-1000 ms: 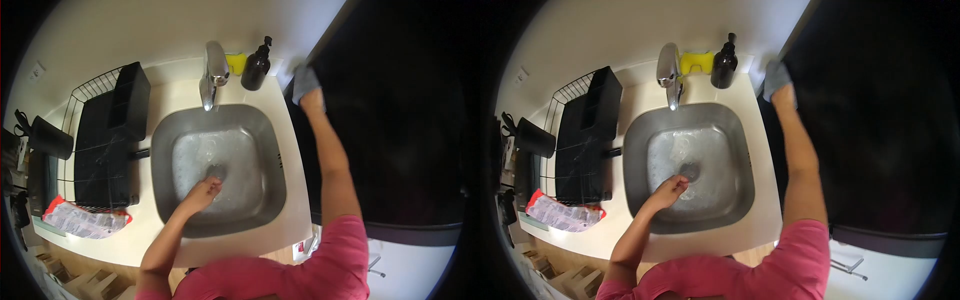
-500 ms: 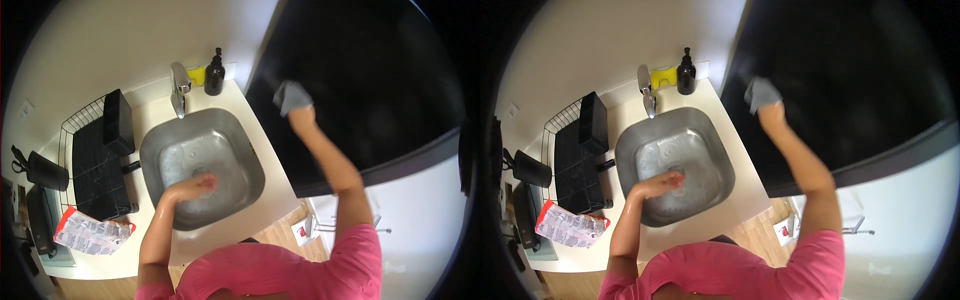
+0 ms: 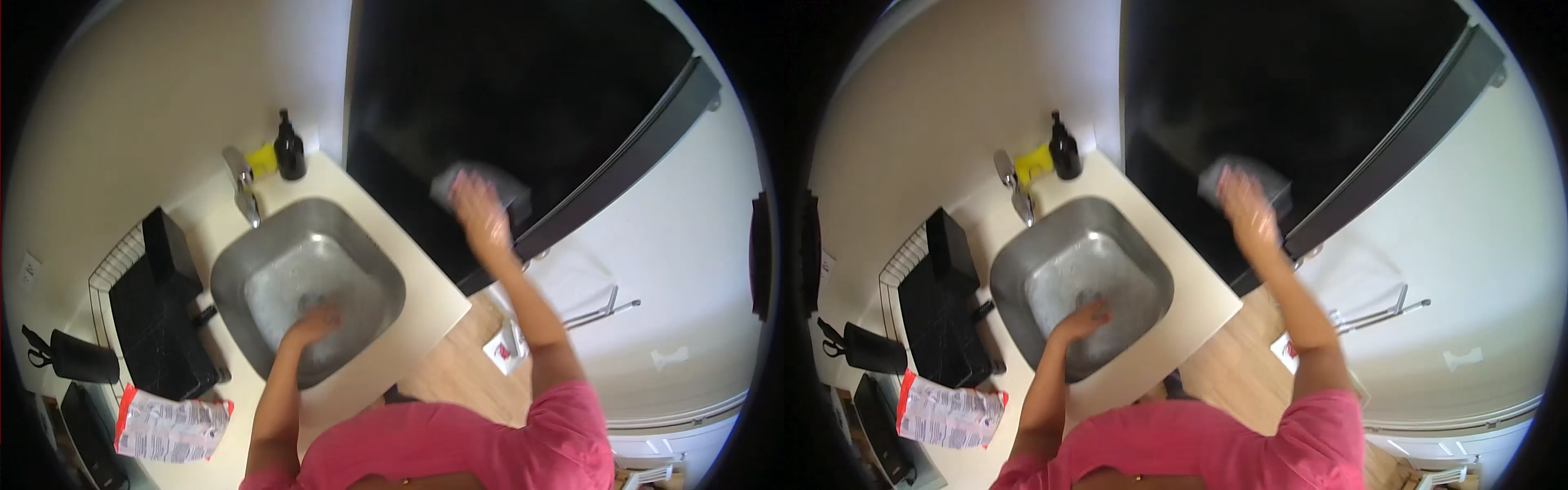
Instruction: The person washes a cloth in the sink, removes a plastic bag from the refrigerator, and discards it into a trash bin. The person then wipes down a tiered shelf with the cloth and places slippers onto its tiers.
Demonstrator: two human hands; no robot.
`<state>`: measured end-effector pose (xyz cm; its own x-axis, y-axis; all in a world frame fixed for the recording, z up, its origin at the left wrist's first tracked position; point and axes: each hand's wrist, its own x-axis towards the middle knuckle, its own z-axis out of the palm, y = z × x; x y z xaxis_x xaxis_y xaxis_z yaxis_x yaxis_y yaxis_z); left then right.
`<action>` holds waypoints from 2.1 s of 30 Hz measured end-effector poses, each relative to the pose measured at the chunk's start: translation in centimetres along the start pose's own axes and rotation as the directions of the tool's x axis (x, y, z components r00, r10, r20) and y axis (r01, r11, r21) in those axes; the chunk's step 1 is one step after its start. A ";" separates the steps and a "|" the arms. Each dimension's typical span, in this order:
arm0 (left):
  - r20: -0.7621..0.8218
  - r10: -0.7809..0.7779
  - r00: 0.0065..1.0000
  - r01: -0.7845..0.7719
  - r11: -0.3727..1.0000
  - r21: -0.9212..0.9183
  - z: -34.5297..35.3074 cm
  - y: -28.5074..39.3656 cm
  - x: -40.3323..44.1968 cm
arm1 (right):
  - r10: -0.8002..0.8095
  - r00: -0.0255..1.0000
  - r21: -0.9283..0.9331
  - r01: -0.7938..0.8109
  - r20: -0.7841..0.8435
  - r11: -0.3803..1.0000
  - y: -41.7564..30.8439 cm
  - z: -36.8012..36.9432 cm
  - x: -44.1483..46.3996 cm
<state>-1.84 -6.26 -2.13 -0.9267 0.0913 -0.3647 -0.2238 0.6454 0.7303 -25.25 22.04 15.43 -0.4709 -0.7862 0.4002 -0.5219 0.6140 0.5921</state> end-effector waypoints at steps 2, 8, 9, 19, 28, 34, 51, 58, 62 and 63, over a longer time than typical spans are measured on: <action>-0.136 -0.047 0.990 0.065 0.990 0.127 1.3 -1.7 -0.2 | 0.034 0.998 0.410 -0.049 0.045 0.911 -3.9 9.3 -7.0; -0.029 0.003 1.000 -0.016 0.893 -0.449 -0.3 1.2 -3.9 | 0.064 0.970 0.596 -0.195 0.234 0.779 -5.9 5.0 -9.7; -0.081 0.052 0.995 -0.089 0.809 -0.582 -0.1 3.1 -3.8 | 0.225 0.971 0.710 -0.211 0.076 0.672 -5.8 5.6 -10.3; -0.190 0.350 0.917 -0.129 -0.191 -0.973 1.0 21.1 -1.3 | 0.199 0.921 0.663 0.081 -0.335 0.744 -6.5 -15.0 -7.4; -0.778 0.408 0.478 -0.872 0.331 -0.362 -4.7 35.1 -0.2 | 0.436 0.294 0.441 0.052 0.851 -0.896 9.8 2.1 -13.2; -0.859 0.299 0.415 -0.894 0.309 -0.324 -1.2 41.1 7.2 | 0.102 0.614 0.053 0.097 0.783 -0.994 13.5 4.7 -12.8; -0.636 0.201 0.745 0.167 0.867 0.470 16.3 21.6 5.9 | 0.325 0.491 0.202 0.287 0.808 -0.936 25.5 11.0 -40.8; -0.776 0.407 0.481 0.082 0.861 0.502 15.0 33.9 6.5 | 0.541 0.172 0.450 0.385 0.823 -0.806 37.5 13.4 -47.3; -0.594 0.635 0.493 -0.349 0.770 0.534 14.6 45.6 12.1 | 0.551 0.134 0.470 0.382 0.823 -0.795 40.8 15.5 -49.5; -0.556 0.655 0.512 -0.399 0.755 0.521 14.4 47.8 14.9 | 0.553 0.134 0.472 0.382 0.822 -0.795 41.4 16.1 -50.0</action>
<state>-22.04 36.84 19.00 -0.7888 0.0473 0.6129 0.3584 0.8454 0.3960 -34.80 87.96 8.64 -0.9365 0.2918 -0.1945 -0.1009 -0.7553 -0.6475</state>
